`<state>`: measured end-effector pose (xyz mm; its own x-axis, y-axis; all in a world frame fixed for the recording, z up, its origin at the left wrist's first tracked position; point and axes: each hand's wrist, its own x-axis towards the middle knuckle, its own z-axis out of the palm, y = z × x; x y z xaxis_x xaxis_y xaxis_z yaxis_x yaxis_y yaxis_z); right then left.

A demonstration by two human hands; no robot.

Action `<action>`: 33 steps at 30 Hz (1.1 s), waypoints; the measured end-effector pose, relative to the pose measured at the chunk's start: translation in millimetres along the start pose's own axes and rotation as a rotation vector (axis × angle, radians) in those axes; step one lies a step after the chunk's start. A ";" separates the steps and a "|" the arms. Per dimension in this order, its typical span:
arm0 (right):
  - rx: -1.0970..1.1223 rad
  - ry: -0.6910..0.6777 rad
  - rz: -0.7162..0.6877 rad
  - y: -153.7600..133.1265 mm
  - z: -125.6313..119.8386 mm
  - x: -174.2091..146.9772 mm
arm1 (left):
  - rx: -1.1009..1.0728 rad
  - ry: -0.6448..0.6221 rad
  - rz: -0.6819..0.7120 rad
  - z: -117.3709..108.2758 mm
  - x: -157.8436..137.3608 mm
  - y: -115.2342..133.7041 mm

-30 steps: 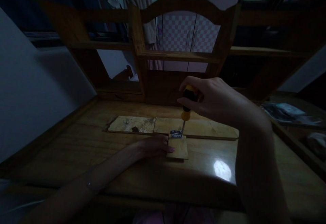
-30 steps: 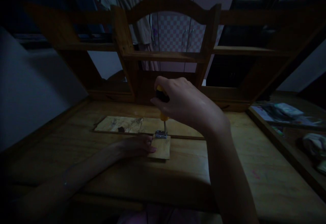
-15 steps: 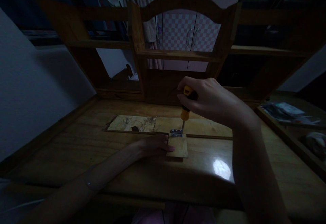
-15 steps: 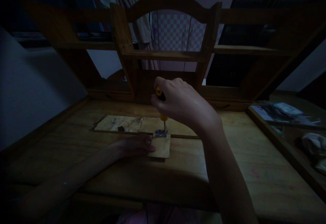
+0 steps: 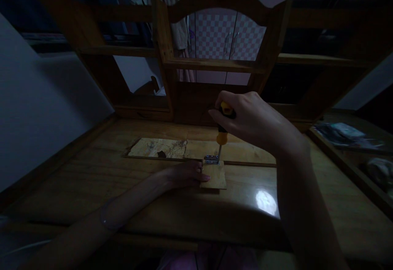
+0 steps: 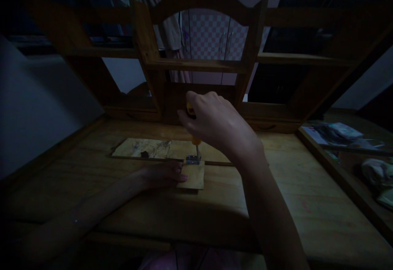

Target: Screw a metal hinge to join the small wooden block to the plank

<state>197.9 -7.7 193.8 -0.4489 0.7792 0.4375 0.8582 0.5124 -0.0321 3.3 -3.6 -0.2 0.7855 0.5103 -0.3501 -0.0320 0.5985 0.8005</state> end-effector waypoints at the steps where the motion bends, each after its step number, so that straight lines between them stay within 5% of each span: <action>1: -0.022 0.003 0.019 -0.5 -0.3 -0.1 | 0.003 0.013 -0.007 0.5 -0.3 0.6; 6: -0.037 -0.039 0.104 -3.4 -6.1 -1.6 | 0.035 0.037 0.004 3.7 -5.1 3.8; 16: 0.008 -0.020 0.009 3.9 -2.5 1.3 | 0.001 0.081 -0.030 4.8 -3.8 4.5; 26: -0.130 0.018 0.156 -3.4 -5.0 -2.9 | 0.013 0.058 -0.025 5.1 -4.3 5.0; 33: 0.068 -0.056 0.034 2.4 -5.0 -0.6 | -0.043 0.112 -0.027 -0.6 -1.8 0.6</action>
<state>201.4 -8.7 197.9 -0.4350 0.8144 0.3840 0.8550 0.5073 -0.1073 1.5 -3.7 0.6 0.7127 0.5580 -0.4251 -0.0400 0.6374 0.7695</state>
